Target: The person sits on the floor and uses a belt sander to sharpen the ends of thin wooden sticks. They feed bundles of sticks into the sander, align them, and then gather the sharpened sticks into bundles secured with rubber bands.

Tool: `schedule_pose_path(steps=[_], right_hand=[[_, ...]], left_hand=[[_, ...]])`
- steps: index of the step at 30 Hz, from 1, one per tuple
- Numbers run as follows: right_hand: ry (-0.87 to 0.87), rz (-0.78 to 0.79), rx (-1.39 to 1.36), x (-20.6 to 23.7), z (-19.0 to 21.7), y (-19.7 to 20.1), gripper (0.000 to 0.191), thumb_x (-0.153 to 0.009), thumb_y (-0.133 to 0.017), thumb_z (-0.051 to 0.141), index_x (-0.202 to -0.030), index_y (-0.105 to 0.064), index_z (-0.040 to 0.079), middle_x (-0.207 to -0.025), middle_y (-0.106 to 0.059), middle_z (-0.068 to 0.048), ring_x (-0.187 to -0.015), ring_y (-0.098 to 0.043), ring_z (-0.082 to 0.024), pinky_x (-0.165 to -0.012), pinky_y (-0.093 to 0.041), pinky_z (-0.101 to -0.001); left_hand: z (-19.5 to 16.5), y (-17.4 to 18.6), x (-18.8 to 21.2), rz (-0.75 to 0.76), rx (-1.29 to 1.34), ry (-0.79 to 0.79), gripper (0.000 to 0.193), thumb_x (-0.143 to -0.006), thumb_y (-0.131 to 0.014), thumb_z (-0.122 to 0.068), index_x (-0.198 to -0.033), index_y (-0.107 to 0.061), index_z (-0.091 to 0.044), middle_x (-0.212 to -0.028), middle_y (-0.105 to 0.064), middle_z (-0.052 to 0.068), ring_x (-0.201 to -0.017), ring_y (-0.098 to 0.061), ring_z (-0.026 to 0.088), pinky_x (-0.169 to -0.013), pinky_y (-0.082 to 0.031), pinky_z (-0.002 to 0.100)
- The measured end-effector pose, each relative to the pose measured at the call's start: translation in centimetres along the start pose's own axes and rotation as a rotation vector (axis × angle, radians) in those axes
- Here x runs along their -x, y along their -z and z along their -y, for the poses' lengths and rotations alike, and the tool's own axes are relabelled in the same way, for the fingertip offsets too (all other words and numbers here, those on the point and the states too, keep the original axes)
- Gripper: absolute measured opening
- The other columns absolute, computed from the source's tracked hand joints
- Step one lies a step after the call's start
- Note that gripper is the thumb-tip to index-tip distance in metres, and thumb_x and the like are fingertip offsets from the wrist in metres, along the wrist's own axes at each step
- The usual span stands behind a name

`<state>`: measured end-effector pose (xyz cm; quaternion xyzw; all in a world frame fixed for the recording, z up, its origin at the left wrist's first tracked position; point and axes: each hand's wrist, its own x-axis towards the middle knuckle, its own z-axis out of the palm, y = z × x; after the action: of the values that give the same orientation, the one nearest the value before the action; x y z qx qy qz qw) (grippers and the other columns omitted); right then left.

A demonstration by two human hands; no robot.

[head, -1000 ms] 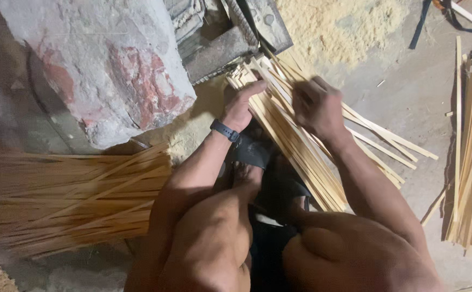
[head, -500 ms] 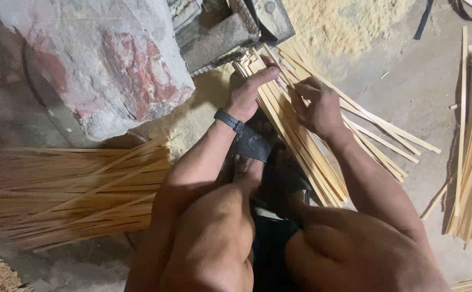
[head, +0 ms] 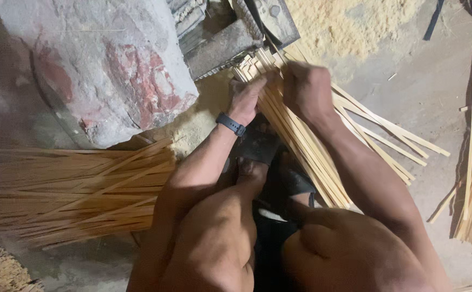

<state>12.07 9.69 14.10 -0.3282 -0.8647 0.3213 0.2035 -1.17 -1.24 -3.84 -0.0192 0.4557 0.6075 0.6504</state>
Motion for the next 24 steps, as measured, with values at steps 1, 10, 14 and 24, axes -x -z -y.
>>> schedule_pose_path(steps=[1, 10, 14, 24], right_hand=[[-0.022, 0.033, 0.080, 1.1, 0.0, 1.1, 0.021, -0.096, -0.067, -0.001, -0.075, -0.066, 0.000, -0.065, -0.061, -0.016, -0.054, -0.059, -0.028, -0.053, -0.048, -0.0409], [-0.024, -0.062, -0.069, 5.2, -1.4, 1.4, 0.010, -0.099, -0.069, 0.006, -0.105, -0.077, 0.002, -0.093, -0.072, -0.015, -0.075, -0.071, -0.020, -0.062, -0.059, -0.0310], [0.116, -0.143, 0.253, 4.3, -2.0, 0.7, 0.004, -0.090, -0.074, 0.002, -0.092, -0.077, 0.005, -0.077, -0.069, -0.009, -0.068, -0.067, -0.021, -0.056, -0.051, -0.0353], [0.113, -0.116, 0.199, 4.4, -1.0, 1.5, 0.005, -0.095, -0.073, -0.001, -0.099, -0.074, 0.002, -0.082, -0.069, -0.010, -0.065, -0.066, -0.019, -0.050, -0.050, -0.0315]], left_hand=[[-0.2, -0.2, 0.2, 0.009, -0.079, -0.030, 0.047, -0.093, -0.071, -0.027, -0.133, -0.064, -0.001, -0.135, -0.067, 0.011, -0.131, -0.056, 0.023, -0.112, -0.043, 0.036], [-2.2, -3.1, 2.1, 0.115, -0.120, -0.192, 0.043, -0.096, -0.078, -0.021, -0.128, -0.070, 0.006, -0.134, -0.068, 0.018, -0.131, -0.056, 0.028, -0.119, -0.039, 0.043], [-2.9, -3.3, 2.4, 0.181, -0.176, -0.122, 0.055, -0.095, -0.070, -0.035, -0.137, -0.064, -0.001, -0.146, -0.062, 0.014, -0.143, -0.049, 0.022, -0.123, -0.030, 0.035], [-2.7, -2.8, 1.7, 0.142, -0.212, -0.093, 0.067, -0.093, -0.072, -0.043, -0.142, -0.059, 0.001, -0.148, -0.060, 0.017, -0.144, -0.045, 0.026, -0.125, -0.024, 0.037]])
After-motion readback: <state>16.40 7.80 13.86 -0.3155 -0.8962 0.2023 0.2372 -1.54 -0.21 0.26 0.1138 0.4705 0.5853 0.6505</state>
